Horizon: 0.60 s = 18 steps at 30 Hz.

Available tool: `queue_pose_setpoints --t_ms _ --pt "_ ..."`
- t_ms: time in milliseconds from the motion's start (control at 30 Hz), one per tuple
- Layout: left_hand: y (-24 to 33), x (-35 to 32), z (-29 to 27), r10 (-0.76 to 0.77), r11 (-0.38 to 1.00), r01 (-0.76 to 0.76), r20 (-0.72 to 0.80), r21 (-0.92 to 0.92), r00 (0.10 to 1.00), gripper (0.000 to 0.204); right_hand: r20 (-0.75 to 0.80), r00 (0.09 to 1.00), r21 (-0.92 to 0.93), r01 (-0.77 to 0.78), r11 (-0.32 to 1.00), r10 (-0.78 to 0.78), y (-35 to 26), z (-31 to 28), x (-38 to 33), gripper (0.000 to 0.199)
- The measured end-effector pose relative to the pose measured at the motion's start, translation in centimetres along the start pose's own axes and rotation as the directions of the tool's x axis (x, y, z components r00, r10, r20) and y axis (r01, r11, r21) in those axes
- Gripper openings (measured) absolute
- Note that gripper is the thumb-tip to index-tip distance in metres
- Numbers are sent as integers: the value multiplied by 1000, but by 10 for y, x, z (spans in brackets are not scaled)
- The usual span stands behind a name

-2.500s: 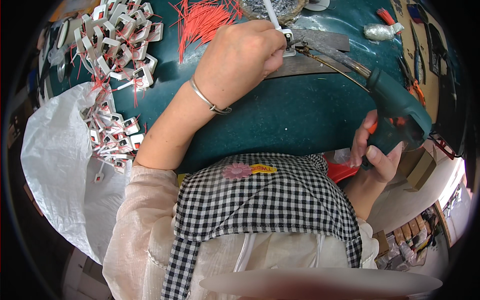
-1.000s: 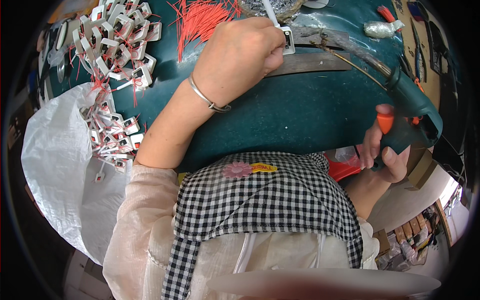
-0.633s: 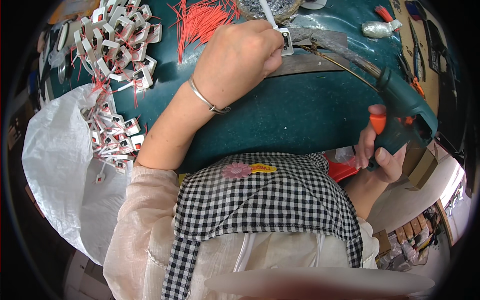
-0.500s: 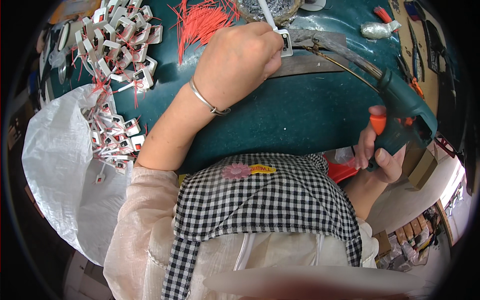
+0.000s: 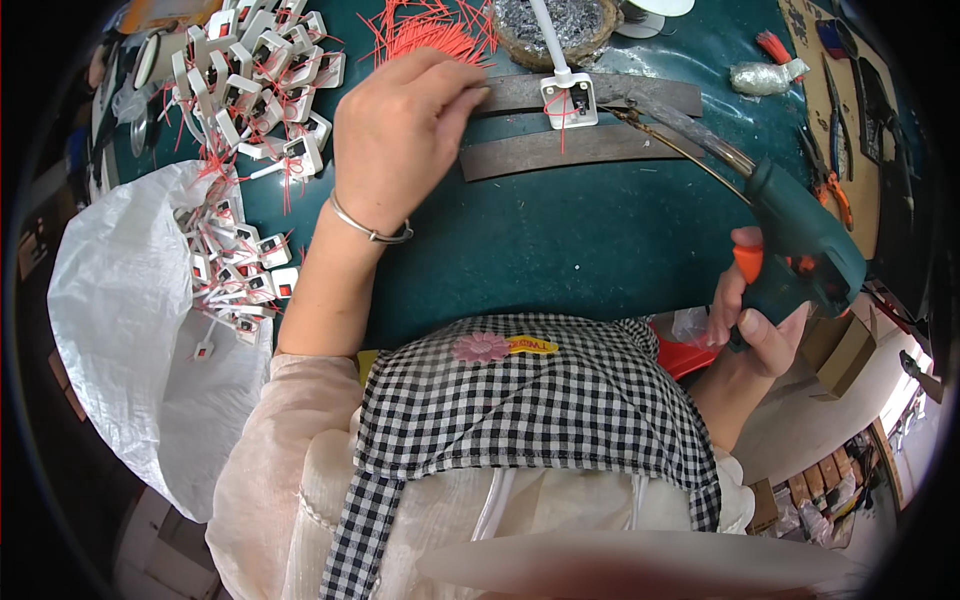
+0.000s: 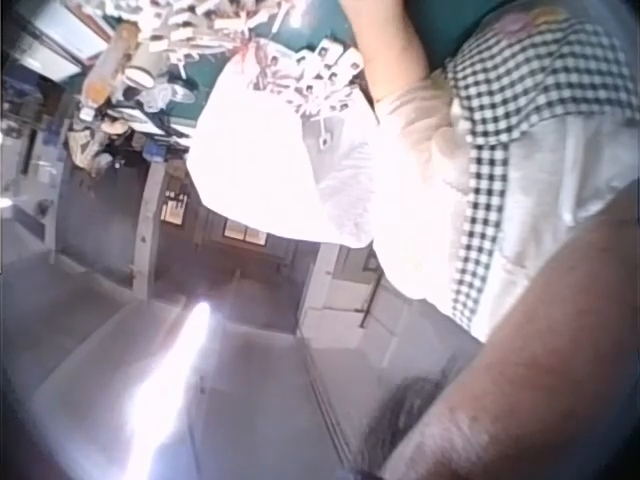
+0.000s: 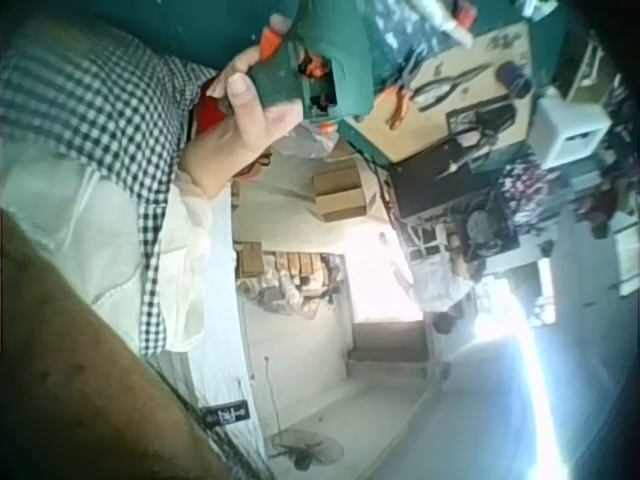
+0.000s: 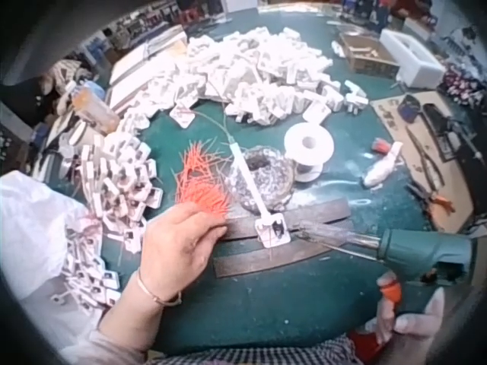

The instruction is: The person solders small electrical components using a soldering iron gun and soldering wire, joining the components to housing parts on an assembly line.

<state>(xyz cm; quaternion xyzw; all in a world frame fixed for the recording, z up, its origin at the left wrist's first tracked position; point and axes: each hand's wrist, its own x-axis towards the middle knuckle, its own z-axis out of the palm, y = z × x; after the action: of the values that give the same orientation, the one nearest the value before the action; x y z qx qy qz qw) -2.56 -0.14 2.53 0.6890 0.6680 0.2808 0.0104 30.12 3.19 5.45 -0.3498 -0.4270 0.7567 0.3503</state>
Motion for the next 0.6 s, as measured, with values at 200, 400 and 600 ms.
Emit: queue_pose_setpoints --t_ms 200,400,600 --pt "-9 -11 1 8 998 -10 30 65 1000 10 -23 1000 -95 -19 995 17 -1 6 8 73" --pt "-15 -8 6 28 995 -27 -3 98 1000 10 -33 999 -136 -7 991 2 1 6 10 72" --pt "-24 -5 7 2 984 -3 4 176 1000 9 0 999 -137 -50 989 51 -5 -6 12 71"
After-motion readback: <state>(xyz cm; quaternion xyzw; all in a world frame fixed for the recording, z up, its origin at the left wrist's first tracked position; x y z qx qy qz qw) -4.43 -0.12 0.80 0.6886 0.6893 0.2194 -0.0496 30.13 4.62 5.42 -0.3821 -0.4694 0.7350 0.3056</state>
